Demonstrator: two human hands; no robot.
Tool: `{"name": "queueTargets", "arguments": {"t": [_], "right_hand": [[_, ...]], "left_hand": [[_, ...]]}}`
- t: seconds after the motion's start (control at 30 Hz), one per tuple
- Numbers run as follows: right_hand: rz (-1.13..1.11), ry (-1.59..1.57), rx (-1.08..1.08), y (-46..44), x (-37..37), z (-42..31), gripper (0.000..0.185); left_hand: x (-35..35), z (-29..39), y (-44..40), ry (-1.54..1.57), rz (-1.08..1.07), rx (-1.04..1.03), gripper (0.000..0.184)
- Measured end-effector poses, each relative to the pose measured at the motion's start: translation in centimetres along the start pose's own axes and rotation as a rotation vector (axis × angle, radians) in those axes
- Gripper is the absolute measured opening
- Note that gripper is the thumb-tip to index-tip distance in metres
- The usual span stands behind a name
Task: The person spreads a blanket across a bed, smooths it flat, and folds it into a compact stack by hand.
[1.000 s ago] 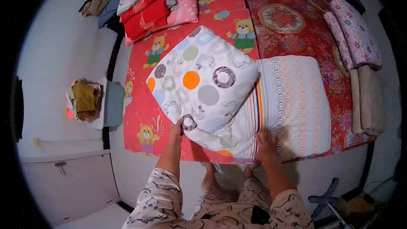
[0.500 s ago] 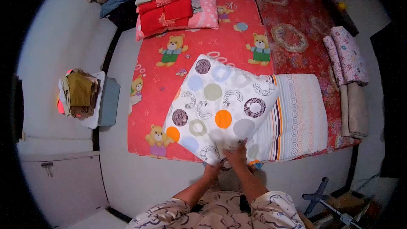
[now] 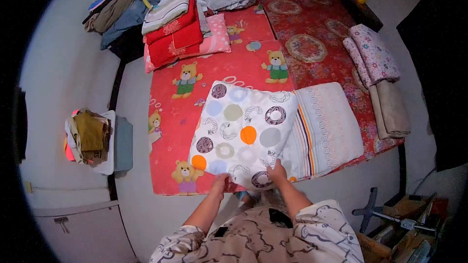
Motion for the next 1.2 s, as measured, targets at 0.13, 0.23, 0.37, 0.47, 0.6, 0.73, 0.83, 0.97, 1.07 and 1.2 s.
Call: {"name": "queueTargets", "arguments": {"t": [0.13,0.23,0.37,0.47,0.6,0.73,0.83,0.97,1.07,1.2], "right_hand": [[-0.144,-0.068,-0.029,-0.6,-1.5,0.3,0.053],[-0.151,-0.457,-0.036,-1.2,-1.7,0.1,0.048],[-0.244,-0.696,-0.065,-1.6,0.4,-1.0,0.041],[-0.258,-0.723,-0.019,-1.7,3.8,-1.4,0.04],[-0.291,-0.736,-0.068,-2.2,5.8,-1.0,0.042],[-0.327,-0.848,-0.174,-2.7,3.8,1.2,0.041],[-0.302,-0.837,-0.096,-4.4,2.5,2.5,0.038],[-0.23,-0.596,-0.082,-7.7,0.0,6.2,0.042],[-0.329,-0.705,-0.115,-6.1,-0.6,5.0,0.05],[-0.418,-0.783,-0.143,-5.1,0.3,3.4,0.039]], "left_hand": [[-14.4,15.5,16.6,-0.224,-0.489,-0.551,0.01],[-21.6,22.5,31.1,-0.511,-0.791,-0.706,0.012],[-28.1,22.6,41.6,-0.464,-1.233,-0.785,0.019],[-31.4,21.9,43.8,-0.492,-1.24,-0.789,0.021],[-35.6,19.3,44.5,-0.646,-1.305,-0.746,0.014],[-37.2,18.7,46.4,-0.777,-1.359,-1.074,0.018],[-37.1,18.9,47.8,-0.998,-1.254,-1.534,0.021],[-35.7,19.1,48.2,-1.237,-0.93,-2.079,0.026],[-33.4,20.3,47.1,-1.227,-0.76,-1.994,0.026],[-29.0,18.9,36.1,-1.55,-0.767,-0.749,0.025]]}}
Point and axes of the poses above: each hand's wrist, its own y-axis away from the middle knuckle, its own x-axis out of the back of the hand, z = x × y, the point moved 9 cm from there along -y, towards the middle knuckle, and after that the axes turned 9 degrees about -x, right-handed, at the moved point
